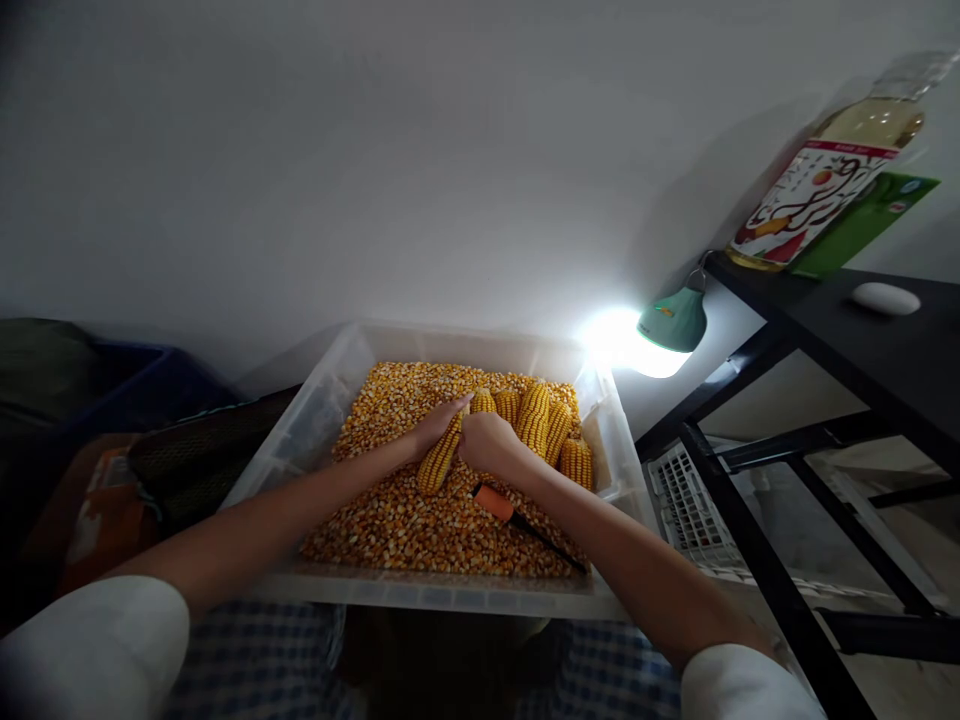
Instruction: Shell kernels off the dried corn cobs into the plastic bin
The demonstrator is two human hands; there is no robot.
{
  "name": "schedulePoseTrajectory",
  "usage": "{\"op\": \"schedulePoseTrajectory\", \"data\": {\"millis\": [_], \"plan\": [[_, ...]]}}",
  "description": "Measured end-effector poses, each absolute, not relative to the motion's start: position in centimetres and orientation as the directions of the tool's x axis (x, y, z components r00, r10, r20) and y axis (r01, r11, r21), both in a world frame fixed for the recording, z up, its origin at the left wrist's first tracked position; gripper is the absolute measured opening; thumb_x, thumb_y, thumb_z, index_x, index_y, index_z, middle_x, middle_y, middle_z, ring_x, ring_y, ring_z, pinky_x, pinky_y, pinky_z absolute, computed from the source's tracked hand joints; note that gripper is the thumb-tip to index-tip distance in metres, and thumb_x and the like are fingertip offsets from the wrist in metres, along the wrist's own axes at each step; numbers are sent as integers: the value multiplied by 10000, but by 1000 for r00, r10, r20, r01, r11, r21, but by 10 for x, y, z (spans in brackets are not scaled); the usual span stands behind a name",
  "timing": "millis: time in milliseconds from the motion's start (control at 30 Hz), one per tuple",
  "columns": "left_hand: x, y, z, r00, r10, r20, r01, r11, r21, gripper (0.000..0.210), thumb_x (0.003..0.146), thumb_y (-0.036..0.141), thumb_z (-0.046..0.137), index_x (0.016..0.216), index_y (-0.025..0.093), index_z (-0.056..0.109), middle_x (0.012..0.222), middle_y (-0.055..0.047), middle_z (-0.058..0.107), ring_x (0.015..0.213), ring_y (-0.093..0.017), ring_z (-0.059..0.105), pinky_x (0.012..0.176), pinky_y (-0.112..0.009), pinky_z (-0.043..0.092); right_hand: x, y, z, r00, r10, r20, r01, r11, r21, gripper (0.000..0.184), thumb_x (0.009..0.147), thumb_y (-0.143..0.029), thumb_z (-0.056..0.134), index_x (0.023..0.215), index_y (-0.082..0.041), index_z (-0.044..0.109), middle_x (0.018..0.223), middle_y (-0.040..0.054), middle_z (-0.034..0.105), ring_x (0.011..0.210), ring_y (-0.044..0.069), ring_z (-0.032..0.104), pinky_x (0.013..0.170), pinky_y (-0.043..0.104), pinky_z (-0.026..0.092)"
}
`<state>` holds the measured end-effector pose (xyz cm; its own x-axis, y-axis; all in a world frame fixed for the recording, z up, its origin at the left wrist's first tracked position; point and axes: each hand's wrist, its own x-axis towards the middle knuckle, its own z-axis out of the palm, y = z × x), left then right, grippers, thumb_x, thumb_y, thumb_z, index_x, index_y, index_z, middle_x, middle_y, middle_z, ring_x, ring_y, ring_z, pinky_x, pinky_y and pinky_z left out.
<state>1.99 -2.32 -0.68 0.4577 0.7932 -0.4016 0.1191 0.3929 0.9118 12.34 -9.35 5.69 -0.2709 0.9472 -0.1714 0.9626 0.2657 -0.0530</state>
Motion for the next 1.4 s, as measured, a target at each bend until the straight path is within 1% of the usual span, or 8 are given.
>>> {"op": "schedulePoseTrajectory", "data": {"millis": [133,333,500,667,800,933,1200,1400], "plan": [[19,-26,-10,521,775,-356,206,291,934,406,691,557,403,695,177,546,455,5,537,411,-148,508,454,-257,394,135,-86,60,-344,919,-194,939,330,-98,293,774,-252,381,829,-112,633,774,105,625,670,149,551,589,215,357],[18,-32,-1,626,730,-274,246,149,958,401,716,529,377,653,175,556,411,-4,524,357,-134,477,411,-240,369,159,-72,70,-613,745,-262,778,513,-363,273,758,-261,431,683,-96,636,549,-4,536,495,65,392,500,178,283],[15,-26,1,656,705,-268,178,201,963,439,709,567,352,649,170,530,406,-9,519,347,-146,476,392,-260,379,165,-70,72,-624,753,-210,747,495,-445,370,795,-349,375,711,-91,626,504,-33,462,473,52,333,489,178,248],[9,-11,-4,559,743,-368,68,400,914,436,679,596,371,619,178,479,404,-4,498,354,-147,487,379,-266,394,162,-72,72,-542,831,-122,805,472,-361,404,812,-362,337,649,-106,603,484,-36,427,464,52,303,484,180,221],[6,-8,-4,511,762,-399,2,463,886,461,674,615,352,566,179,454,389,-10,483,348,-132,481,384,-253,399,156,-73,70,-487,869,-88,847,445,-292,386,816,-338,339,638,-116,600,519,-15,483,475,59,339,485,184,214],[6,-13,-5,506,726,-466,27,527,850,459,673,614,355,577,177,459,387,-14,486,345,-136,485,372,-251,399,150,-75,67,-477,875,-83,852,437,-289,329,815,-288,354,703,-126,617,577,0,538,499,62,371,501,181,227],[8,-12,-12,476,752,-455,-74,550,832,422,659,584,415,638,165,462,440,2,497,351,-137,494,369,-263,415,147,-77,58,-507,857,-89,843,473,-257,289,799,-233,370,730,-126,629,629,25,582,507,74,419,496,191,246],[8,-13,-10,453,763,-460,-91,553,828,418,654,587,423,645,171,469,425,9,479,339,-138,484,353,-261,405,145,-76,55,-469,876,-111,872,439,-216,339,819,-293,336,763,-137,631,686,44,604,558,95,462,517,198,268]]}}
